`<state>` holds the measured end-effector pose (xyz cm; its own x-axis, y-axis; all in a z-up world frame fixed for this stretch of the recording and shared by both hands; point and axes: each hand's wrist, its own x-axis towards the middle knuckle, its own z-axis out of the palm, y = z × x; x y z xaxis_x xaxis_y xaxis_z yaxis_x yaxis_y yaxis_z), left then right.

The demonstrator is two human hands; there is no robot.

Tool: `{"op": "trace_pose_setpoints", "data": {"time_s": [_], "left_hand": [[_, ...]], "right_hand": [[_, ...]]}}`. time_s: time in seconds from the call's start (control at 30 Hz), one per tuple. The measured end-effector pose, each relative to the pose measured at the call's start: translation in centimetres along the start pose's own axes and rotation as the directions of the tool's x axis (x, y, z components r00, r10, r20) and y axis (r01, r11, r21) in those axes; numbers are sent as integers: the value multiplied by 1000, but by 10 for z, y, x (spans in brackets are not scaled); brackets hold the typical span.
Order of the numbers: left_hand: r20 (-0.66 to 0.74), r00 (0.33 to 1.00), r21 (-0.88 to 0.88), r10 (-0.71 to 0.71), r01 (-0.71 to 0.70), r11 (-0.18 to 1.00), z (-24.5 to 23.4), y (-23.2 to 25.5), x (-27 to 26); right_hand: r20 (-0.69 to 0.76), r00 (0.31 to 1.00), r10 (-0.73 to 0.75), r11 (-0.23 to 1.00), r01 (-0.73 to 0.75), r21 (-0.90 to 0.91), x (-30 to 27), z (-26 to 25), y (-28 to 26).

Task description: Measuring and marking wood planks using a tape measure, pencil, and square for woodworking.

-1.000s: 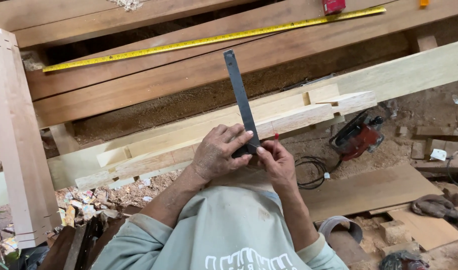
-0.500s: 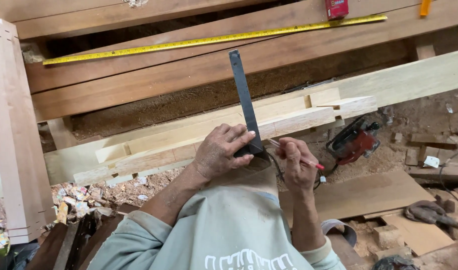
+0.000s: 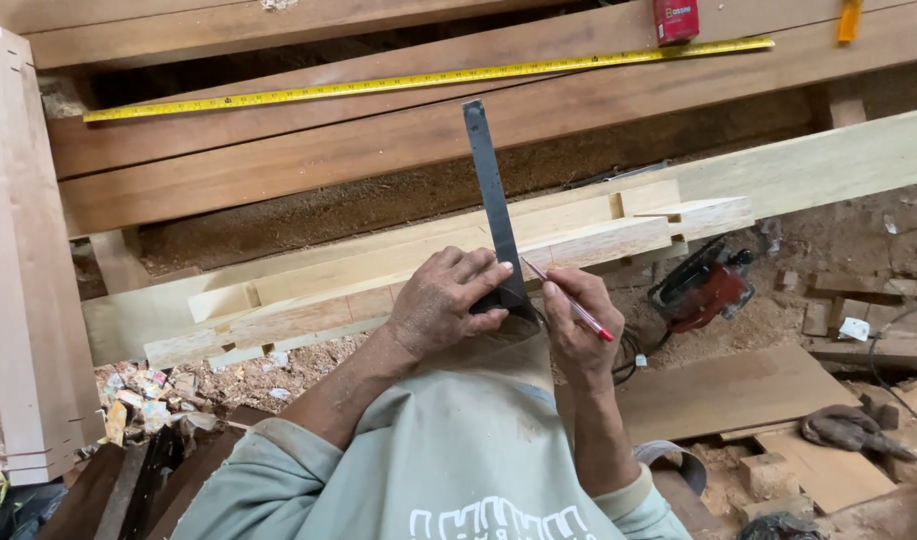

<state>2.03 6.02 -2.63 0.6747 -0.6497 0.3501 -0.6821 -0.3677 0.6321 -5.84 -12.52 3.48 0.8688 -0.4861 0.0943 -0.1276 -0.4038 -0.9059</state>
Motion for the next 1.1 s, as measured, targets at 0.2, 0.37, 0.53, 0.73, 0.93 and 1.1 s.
{"op": "trace_pose_setpoints", "data": {"time_s": [0.2,0.37,0.53,0.73,0.93,1.1], "left_hand": [[9,1000,0,-6,6,1000,1,0,-1],[24,1000,-9,-9,9,1000,-1,1,0],[14,1000,-15,0,0,1000,-1,0,1],[-3,1000,-1,-1,1,1000,0,1,2],[12,1000,-4,-5,5,1000,-1,2,2],[25,1000,-12,-12,12,1000,-1,2,2]], "right_hand": [[-3,1000,-20,1000,20,5,3,4,-2],[5,1000,-15,1000,15,-10,4,4,-6],[15,1000,15,999,-14,-35,6,2,-7],[99,994,51,988,-35,-152,5,-12,-14],[146,987,68,980,-39,-194,0,-18,-2],[103,995,0,988,16,-156,12,-3,-25]]}}
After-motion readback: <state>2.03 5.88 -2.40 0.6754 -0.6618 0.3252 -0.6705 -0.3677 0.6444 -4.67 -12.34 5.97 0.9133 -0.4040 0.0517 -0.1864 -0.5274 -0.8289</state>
